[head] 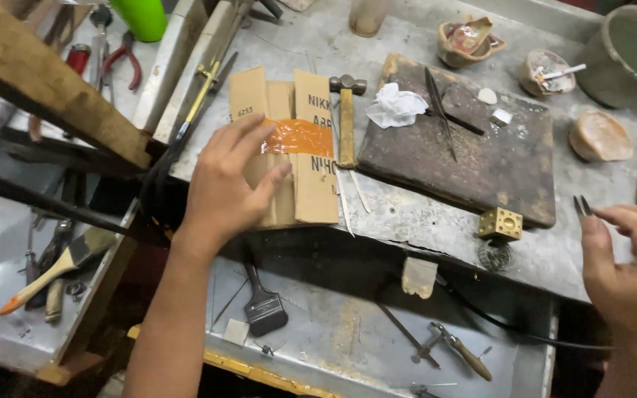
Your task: Unboxing a new hammer from its shipping and retail packaging at a jewelry workbench.
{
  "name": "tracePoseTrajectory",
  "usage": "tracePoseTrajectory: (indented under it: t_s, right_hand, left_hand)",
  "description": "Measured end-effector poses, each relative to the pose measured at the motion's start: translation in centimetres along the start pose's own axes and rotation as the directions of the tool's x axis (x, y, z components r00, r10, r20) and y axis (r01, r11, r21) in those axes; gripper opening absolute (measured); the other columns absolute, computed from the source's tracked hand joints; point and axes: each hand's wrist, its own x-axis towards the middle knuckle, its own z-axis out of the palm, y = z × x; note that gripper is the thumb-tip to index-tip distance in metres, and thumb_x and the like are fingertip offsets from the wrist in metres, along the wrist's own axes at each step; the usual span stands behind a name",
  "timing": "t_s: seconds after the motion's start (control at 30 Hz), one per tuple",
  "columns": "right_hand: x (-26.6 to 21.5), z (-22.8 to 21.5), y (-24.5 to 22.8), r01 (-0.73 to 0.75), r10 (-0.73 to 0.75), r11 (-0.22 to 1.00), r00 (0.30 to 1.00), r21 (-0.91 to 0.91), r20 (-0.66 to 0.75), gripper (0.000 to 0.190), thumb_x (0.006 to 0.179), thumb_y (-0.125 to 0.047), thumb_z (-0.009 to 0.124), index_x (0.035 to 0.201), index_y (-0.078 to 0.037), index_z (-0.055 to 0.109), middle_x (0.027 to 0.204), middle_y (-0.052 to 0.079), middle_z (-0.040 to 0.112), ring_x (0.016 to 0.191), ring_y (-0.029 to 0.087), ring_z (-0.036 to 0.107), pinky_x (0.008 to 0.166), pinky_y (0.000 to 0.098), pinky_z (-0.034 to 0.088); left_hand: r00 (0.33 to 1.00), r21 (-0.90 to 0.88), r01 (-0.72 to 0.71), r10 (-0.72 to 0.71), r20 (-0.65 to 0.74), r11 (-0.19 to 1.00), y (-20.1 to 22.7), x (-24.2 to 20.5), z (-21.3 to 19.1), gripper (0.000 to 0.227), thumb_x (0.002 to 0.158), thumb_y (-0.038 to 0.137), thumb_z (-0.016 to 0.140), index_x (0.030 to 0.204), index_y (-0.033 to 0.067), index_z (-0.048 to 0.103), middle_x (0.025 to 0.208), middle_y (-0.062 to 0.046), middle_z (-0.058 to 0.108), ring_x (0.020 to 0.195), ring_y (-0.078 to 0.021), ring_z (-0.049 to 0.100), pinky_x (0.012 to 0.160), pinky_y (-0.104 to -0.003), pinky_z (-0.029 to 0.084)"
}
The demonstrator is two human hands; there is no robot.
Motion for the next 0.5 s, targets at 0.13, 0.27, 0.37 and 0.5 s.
tracePoseTrajectory:
  t_s: [0.13, 0.27, 0.37, 0.5]
  right_hand:
    - [-2.1, 0.3, 6.4, -0.276, 0.282, 0.959, 0.952, -0.065, 0.117, 0.013, 0.121, 0.006, 0.069, 0.130, 0.014, 0.073, 0.122, 0.029, 0.065, 0.103, 0.035, 0.064, 0.093, 0.0405, 0.054]
    - [-8.0, 2.8, 16.4, -0.382, 0.501, 0.833, 0.828, -0.399, 0.252, 0.044, 0.104, -0.019, 0.072, 0.138, 0.008, 0.074, 0.121, 0.033, 0.070, 0.106, 0.046, 0.065, 0.099, 0.0483, 0.048]
    - [-12.4, 4.6, 22.1, -0.514, 0.568, 0.818, 0.794, -0.259, 0.218, 0.040, 0.111, -0.013, 0.069, 0.144, 0.009, 0.068, 0.116, 0.029, 0.065, 0.101, 0.043, 0.059, 0.091, 0.0474, 0.045]
    - [-16.1, 7.2, 28.3, -0.610, 0.598, 0.791, 0.787, 0.044, 0.154, 0.028, 0.126, 0.001, 0.041, 0.151, 0.003, 0.054, 0.128, 0.030, 0.061, 0.107, 0.044, 0.059, 0.088, 0.0474, 0.046]
  left_hand:
    - [0.964, 0.077, 0.141, -0.155, 0.214, 0.987, -1.1, 2.1, 0.7, 0.068, 0.096, 0.044, 0.064, 0.146, 0.0008, 0.051, 0.147, -0.017, 0.051, 0.137, -0.0325, 0.042, 0.112, -0.051, 0.036]
    - [0.969, 0.075, 0.156, -0.167, 0.182, 0.985, -2.0, 1.9, 1.2, 0.059, 0.092, 0.041, 0.062, 0.135, 0.0011, 0.058, 0.126, -0.015, 0.043, 0.121, -0.0308, 0.039, 0.105, -0.046, 0.039]
    - [0.985, 0.044, 0.133, -0.137, 0.106, 0.990, -2.6, 1.8, 1.8, 0.047, 0.086, 0.032, 0.062, 0.123, 0.0026, 0.058, 0.113, -0.014, 0.040, 0.110, -0.0308, 0.039, 0.098, -0.044, 0.041]
    - [0.979, 0.003, 0.175, -0.174, 0.106, 0.985, -3.0, 2.1, 2.3, 0.042, 0.077, 0.031, 0.060, 0.112, 0.0077, 0.053, 0.110, -0.011, 0.037, 0.106, -0.0282, 0.038, 0.095, -0.041, 0.040]
